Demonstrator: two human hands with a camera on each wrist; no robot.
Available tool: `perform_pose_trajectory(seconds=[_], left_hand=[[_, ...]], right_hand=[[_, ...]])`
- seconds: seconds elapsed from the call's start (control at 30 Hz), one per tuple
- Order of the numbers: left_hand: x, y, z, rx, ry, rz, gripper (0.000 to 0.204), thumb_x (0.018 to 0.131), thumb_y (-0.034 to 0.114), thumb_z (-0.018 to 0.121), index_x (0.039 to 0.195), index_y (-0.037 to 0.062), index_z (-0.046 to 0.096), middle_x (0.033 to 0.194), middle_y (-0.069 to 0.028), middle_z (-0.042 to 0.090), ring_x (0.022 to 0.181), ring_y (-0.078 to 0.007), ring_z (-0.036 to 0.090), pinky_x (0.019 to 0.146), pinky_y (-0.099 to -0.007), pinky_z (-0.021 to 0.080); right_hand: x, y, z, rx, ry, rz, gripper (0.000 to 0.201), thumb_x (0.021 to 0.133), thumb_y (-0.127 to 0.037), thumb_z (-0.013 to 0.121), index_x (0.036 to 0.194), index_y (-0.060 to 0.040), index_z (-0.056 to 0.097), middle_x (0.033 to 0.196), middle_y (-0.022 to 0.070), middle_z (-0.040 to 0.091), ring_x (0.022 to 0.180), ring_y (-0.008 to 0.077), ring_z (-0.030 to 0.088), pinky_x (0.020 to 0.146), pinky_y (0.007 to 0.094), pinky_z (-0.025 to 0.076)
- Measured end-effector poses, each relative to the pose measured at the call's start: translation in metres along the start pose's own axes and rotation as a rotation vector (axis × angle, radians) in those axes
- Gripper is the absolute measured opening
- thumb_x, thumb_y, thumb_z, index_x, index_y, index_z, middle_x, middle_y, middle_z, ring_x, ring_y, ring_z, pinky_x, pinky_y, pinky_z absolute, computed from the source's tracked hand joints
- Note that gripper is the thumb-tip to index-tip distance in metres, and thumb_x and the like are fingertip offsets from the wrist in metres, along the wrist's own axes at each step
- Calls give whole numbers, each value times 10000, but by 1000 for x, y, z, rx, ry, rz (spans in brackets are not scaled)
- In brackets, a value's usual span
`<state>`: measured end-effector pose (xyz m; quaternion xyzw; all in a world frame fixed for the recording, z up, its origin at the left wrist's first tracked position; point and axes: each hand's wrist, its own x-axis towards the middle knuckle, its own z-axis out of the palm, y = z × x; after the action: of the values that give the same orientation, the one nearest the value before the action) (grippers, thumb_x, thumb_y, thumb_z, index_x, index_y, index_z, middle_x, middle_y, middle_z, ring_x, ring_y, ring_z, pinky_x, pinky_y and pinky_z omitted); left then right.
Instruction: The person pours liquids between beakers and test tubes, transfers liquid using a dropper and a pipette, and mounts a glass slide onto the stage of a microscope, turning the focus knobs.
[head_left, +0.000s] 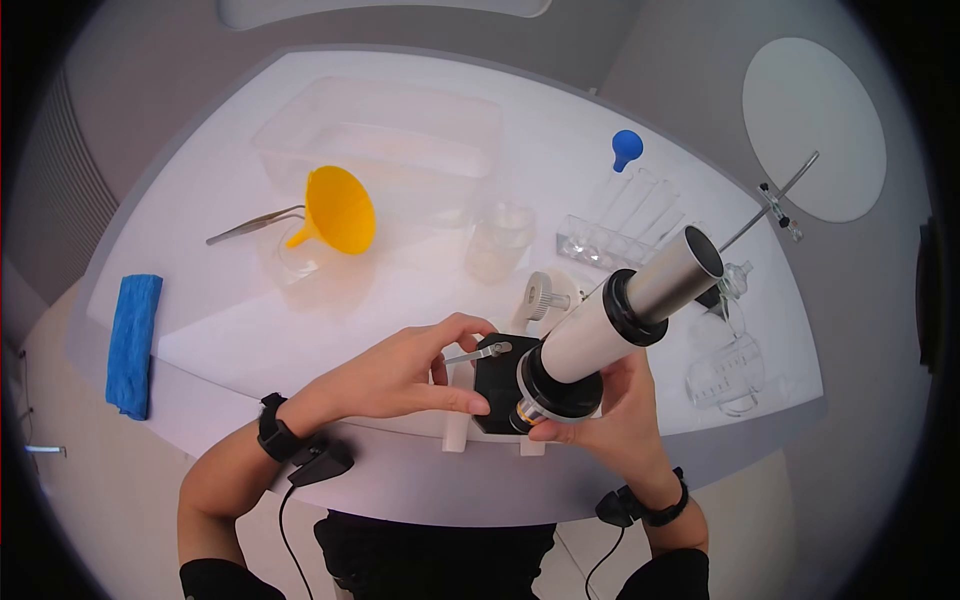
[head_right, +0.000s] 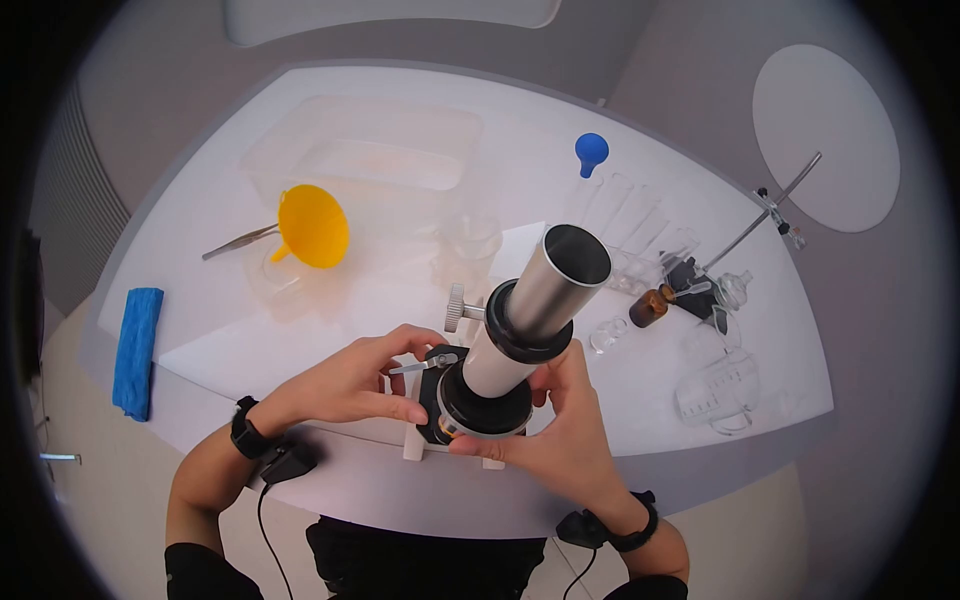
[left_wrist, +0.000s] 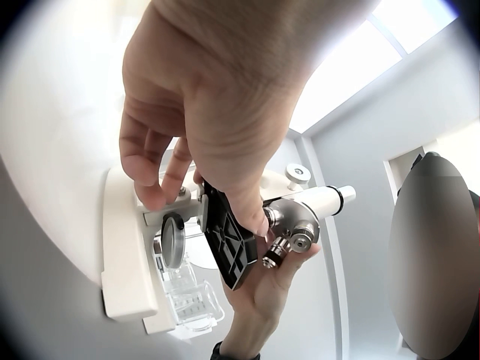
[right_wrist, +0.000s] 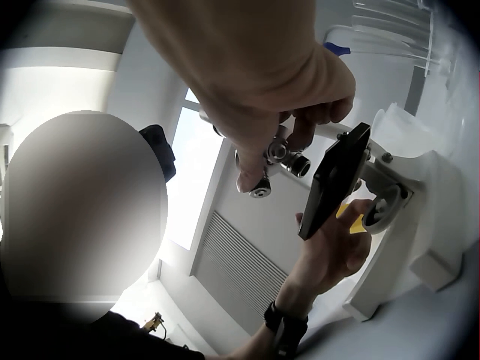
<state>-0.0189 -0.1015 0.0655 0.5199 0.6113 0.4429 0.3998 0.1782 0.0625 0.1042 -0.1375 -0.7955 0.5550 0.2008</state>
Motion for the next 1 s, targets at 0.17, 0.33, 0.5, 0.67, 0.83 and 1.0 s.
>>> perform_pose_trajectory(seconds=[0.17,0.33,0.5,0.67,0.83,1.0], left_hand=[[0,3,1,5,-4,-10,758,775,352,818,1367,83,428,1117,-73,501,706,-117,533,714,-269,487],[0,4,1,4,-10,-9,766,773,370,816,1367,76,432,1121,-78,505,704,-117,533,705,-264,489],[0,5,1,16,-8,-7,764,769,353,823,1366,74,435,1125,-77,507,704,-110,528,687,-251,483],[1,4,2,-13,-3,-12,756,762,303,834,1369,89,437,1124,-67,501,719,-102,533,661,-239,483],[1,7,1,6,1,-10,753,761,352,822,1356,83,449,1118,-89,521,734,-140,564,654,-255,500],[1,11,-1,12,21,12,748,758,398,816,1337,74,471,1130,-100,531,734,-162,578,665,-271,514]], right_hand=[[-11,-6,7,-34,118,-60,746,550,-240,971,963,-105,365,921,7,471,800,74,433,679,230,363],[-12,-6,9,-19,173,-111,717,576,-238,958,989,-90,390,933,6,475,797,86,454,692,242,381],[-15,7,-20,-166,17,-215,658,603,-220,927,1109,-60,539,978,13,567,829,116,496,736,280,412],[-13,-2,-22,-115,-28,-184,662,637,-177,902,1181,-41,549,999,31,595,875,125,519,787,279,414],[-16,0,-22,-27,-38,-124,635,671,-171,879,1199,-39,553,1047,46,614,890,129,523,801,287,415],[-10,22,-49,-39,6,-258,405,735,-145,824,1078,-34,640,1103,52,640,908,155,546,799,290,417]])
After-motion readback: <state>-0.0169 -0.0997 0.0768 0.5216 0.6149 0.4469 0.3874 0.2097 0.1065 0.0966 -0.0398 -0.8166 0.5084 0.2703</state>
